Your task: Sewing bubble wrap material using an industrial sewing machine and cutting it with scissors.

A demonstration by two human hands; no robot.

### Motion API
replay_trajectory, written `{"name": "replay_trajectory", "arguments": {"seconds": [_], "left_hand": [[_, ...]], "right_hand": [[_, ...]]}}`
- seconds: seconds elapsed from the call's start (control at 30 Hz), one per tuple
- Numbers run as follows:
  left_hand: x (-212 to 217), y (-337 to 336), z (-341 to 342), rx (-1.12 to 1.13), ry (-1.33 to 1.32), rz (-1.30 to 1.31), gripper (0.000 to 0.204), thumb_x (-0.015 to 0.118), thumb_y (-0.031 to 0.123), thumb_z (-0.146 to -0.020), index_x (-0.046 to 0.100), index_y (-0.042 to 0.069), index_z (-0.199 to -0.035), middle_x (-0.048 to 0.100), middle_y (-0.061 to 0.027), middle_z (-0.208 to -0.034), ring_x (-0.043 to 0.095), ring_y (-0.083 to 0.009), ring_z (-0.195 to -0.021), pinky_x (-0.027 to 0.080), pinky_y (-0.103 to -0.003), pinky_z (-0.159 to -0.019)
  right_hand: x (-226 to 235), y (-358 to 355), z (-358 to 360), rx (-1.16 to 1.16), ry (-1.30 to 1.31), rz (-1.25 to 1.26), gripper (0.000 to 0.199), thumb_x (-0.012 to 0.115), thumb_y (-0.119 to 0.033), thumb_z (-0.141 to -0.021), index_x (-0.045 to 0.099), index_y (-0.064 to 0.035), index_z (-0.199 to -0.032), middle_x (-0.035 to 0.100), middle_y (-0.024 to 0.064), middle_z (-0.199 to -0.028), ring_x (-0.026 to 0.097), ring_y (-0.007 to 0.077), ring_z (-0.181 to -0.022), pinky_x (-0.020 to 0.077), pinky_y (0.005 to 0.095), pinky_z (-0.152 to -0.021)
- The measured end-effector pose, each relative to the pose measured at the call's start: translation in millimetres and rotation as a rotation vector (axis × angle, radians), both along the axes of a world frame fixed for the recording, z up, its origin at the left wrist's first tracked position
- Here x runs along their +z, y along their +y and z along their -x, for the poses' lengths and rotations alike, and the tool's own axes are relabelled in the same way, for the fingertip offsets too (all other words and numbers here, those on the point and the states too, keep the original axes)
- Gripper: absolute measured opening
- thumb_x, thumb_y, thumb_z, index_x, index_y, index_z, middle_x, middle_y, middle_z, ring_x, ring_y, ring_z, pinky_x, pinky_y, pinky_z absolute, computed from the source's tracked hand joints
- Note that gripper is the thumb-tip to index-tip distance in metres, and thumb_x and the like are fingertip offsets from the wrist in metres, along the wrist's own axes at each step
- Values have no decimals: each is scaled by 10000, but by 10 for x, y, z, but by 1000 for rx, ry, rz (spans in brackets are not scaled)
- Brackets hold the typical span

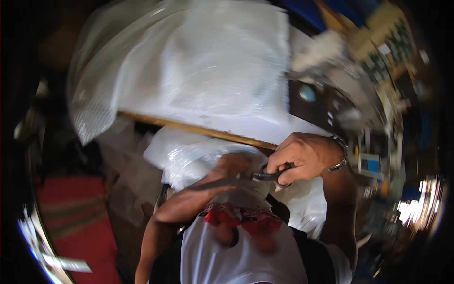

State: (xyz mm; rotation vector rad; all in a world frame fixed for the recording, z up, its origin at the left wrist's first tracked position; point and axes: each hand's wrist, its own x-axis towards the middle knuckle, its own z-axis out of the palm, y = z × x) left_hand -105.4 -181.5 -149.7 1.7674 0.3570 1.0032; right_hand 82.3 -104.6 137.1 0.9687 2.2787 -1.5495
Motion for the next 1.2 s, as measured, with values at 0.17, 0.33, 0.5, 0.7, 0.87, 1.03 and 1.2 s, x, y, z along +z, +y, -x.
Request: {"name": "replay_trajectory", "arguments": {"seconds": [0.17,0.33,0.5,0.7,0.87,1.03,1.2], "left_hand": [[229,15,654,198,818,80,444,741,439,-880,682,60,-1103,742,-143,-939,732,-314,-905,571,-422,-838],[1911,280,333,6,771,-153,463,785,265,-872,653,55,-1262,740,-148,-1031,718,-354,-947,567,-467,-840],[2172,662,-728,323,623,-821,489,727,110,-858,600,90,-1330,599,-95,-1358,561,-317,-1246,446,-450,-1035],[1928,1070,-966,264,709,-991,315,704,23,-843,728,93,-1149,704,-68,-1175,632,-248,-1141,486,-389,-987],[1848,1124,-986,270,684,-893,269,761,18,-797,751,83,-1058,719,-51,-1084,666,-232,-1037,550,-356,-936],[1766,1128,-983,227,722,-940,315,766,11,-770,748,95,-1073,714,-39,-1081,667,-223,-1044,555,-360,-942],[1732,1161,-978,197,735,-963,320,697,73,-794,753,88,-1109,696,-60,-1110,648,-233,-1067,531,-369,-962]], "right_hand": [[316,-908,-1103,-353,31,-152,187,768,-107,-870,696,-16,-1016,671,56,-804,622,129,-696,487,325,-651],[48,-1621,-2030,-968,-113,-359,114,742,-61,-884,686,11,-951,690,46,-803,620,99,-716,507,282,-687],[-495,-1587,-2427,-1123,-317,-525,67,680,-21,-934,643,24,-967,679,30,-864,624,71,-803,509,266,-721],[-719,-1405,-2561,-1245,-309,-731,164,768,-119,-864,689,-11,-960,754,127,-853,731,248,-766,549,365,-720],[-818,-1354,-2683,-1213,-310,-681,217,776,-138,-855,723,-26,-1032,767,163,-947,748,314,-861,570,403,-788],[-645,-1275,-2474,-1015,-493,-905,327,758,-130,-863,695,-69,-1178,732,159,-1090,701,341,-1010,549,454,-876],[-603,-1152,-2362,-911,-618,-866,367,746,-127,-868,677,-84,-1226,706,139,-1127,679,351,-1021,547,451,-886]]}}
